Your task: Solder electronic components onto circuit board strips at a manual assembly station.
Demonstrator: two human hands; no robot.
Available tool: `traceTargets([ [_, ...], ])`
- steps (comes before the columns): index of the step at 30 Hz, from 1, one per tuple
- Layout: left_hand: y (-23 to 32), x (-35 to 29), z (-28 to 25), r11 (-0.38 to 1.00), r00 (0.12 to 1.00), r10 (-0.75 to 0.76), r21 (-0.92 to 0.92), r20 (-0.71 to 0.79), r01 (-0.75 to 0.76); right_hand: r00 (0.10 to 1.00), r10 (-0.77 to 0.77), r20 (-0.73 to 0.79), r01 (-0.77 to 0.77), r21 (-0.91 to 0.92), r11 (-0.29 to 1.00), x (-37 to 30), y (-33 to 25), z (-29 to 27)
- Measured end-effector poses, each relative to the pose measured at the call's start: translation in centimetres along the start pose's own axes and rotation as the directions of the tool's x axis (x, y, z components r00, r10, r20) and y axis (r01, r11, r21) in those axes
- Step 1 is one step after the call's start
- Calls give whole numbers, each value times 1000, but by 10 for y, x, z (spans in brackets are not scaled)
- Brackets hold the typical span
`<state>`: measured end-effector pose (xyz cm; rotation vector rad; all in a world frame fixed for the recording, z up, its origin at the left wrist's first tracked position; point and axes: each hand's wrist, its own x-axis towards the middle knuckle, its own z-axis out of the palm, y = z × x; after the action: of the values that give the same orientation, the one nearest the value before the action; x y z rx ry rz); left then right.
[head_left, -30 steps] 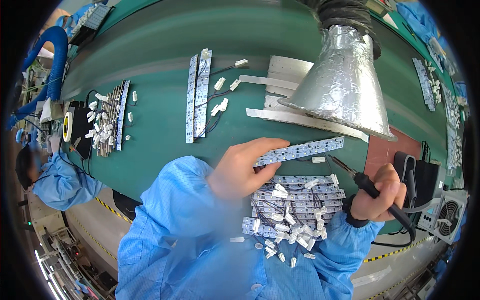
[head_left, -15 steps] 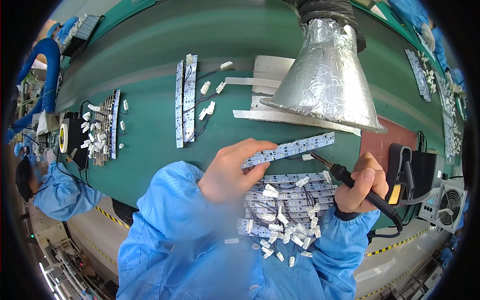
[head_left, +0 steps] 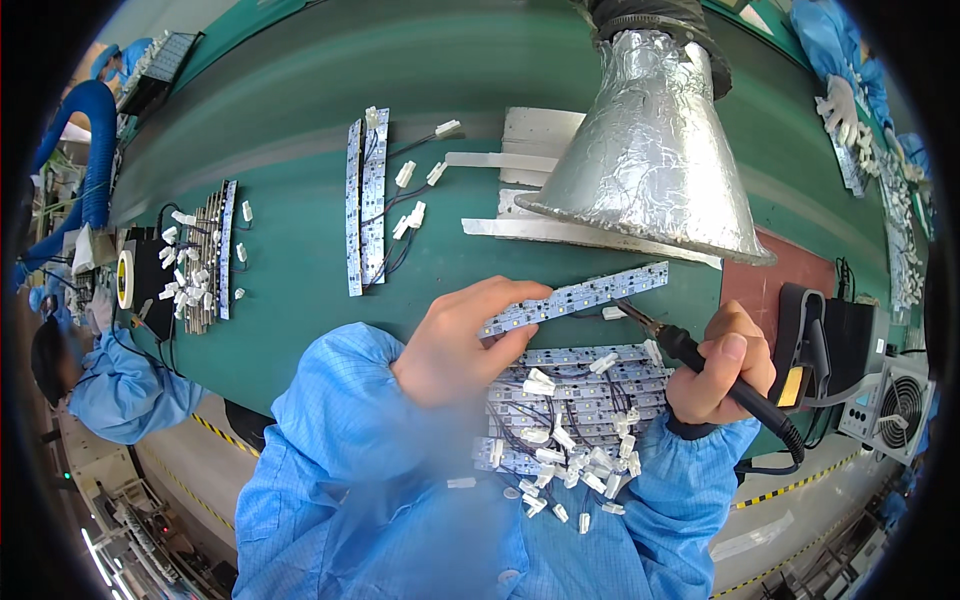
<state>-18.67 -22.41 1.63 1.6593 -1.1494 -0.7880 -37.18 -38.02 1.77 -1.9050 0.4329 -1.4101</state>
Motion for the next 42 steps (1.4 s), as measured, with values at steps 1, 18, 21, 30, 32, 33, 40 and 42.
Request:
traceTargets([
  [1, -2, 0, 0, 1000, 1000, 24, 9, -4, -24, 1000, -1, 0, 1, -2, 1000, 0, 0, 0],
  [18, 2, 0, 1, 1000, 1000, 11, 17, -12, -11, 960, 51, -274, -53, 2, 999, 7, 6, -14],
  [21, 1, 0, 0, 997, 1000, 31, 65, 4, -31, 918, 131, -374, -171, -77, 982, 16, 9, -23],
  [30, 2, 1, 1, 995, 999, 40, 91, -24, -38, 946, 67, -316, -97, -81, 992, 8, 38, -31],
  [32, 2, 1, 2, 996, 1000, 20, 90, -18, -18, 951, 43, -306, -85, -125, 989, 7, 40, -31],
  [33, 2, 1, 2, 996, 1000, 20, 92, -16, -19, 950, 44, -309, -86, -125, 988, 6, 40, -31],
  [40, 3, 0, 2, 997, 1000, 3, 79, -20, -2, 962, 54, -267, -96, -145, 985, 6, 42, -32],
  [42, 3, 0, 3, 997, 1000, 5, 77, -20, -3, 962, 44, -269, -88, -151, 985, 6, 41, -32],
])
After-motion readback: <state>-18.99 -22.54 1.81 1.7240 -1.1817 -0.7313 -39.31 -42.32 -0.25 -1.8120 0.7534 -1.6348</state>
